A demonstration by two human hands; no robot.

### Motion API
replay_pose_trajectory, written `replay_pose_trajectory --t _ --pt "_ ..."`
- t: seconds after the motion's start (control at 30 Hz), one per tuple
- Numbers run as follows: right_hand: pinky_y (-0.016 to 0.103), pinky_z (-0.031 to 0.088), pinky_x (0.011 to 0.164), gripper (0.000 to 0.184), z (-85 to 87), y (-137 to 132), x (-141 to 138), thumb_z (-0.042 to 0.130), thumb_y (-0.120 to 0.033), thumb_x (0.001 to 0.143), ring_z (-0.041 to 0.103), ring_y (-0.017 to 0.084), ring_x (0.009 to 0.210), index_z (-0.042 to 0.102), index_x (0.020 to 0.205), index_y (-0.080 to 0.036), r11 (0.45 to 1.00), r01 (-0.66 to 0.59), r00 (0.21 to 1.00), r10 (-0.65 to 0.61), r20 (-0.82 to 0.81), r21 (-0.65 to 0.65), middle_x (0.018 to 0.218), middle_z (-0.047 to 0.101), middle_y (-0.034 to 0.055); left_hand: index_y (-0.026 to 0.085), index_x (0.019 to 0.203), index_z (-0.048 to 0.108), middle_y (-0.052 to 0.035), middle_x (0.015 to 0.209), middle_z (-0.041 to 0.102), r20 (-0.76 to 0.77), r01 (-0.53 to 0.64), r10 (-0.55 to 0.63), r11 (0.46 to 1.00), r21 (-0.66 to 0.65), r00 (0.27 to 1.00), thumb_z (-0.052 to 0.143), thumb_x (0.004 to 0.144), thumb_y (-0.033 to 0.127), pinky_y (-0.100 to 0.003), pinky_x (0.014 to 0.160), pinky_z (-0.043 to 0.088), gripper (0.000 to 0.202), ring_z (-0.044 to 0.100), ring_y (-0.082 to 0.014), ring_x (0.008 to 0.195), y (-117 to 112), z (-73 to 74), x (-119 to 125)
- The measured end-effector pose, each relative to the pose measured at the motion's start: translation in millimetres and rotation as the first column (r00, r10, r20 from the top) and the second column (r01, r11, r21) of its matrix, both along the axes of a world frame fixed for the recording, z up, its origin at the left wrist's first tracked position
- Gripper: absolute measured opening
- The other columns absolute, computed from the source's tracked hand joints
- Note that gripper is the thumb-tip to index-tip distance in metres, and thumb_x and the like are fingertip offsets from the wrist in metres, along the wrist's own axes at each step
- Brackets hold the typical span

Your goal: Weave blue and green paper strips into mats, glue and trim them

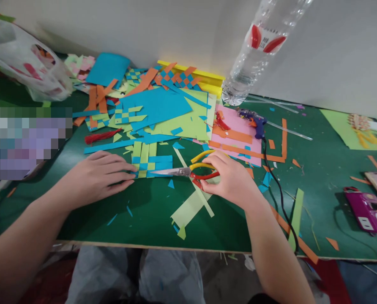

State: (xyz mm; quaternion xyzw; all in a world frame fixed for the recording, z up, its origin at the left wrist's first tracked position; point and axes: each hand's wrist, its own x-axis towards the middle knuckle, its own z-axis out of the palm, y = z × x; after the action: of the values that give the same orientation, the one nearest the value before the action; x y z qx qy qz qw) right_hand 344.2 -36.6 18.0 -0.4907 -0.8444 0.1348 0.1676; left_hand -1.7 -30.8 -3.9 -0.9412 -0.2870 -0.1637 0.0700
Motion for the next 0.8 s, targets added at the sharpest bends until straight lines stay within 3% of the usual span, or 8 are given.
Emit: replay_pose_trajectory --t 0.37,0.8 --pt "0.034 0.055 0.070 0.031 -7.2 -1.5 -4.3 0.065 -0.032 0.078 0.066 0.021 0.087 0.058 0.107 -0.025 0.997 -0.024 0.999 0.026 0.024 -0.070 0.120 0.061 0.0063 0.021 0.085 0.066 0.0029 0.099 0.073 0.001 -0.003 0.003 1.000 0.005 1.000 0.058 0.088 0.021 -0.037 0.080 0.047 0.008 0.064 -0.0184 0.088 -0.6 -0.1 0.6" --pt "0.037 0.054 0.078 0.032 2.5 1.5 8.4 0.068 -0.028 0.074 0.065 0.023 0.094 0.061 0.104 -0.027 0.992 0.009 0.999 -0.005 0.032 -0.125 0.113 0.064 0.0031 0.022 0.084 0.067 0.0034 0.100 0.074 -0.001 -0.013 0.013 1.000 -0.001 1.000 0.059 0.087 0.020 -0.037 0.081 0.047 0.009 0.065 -0.0177 0.088 -0.2 -0.4 0.7"
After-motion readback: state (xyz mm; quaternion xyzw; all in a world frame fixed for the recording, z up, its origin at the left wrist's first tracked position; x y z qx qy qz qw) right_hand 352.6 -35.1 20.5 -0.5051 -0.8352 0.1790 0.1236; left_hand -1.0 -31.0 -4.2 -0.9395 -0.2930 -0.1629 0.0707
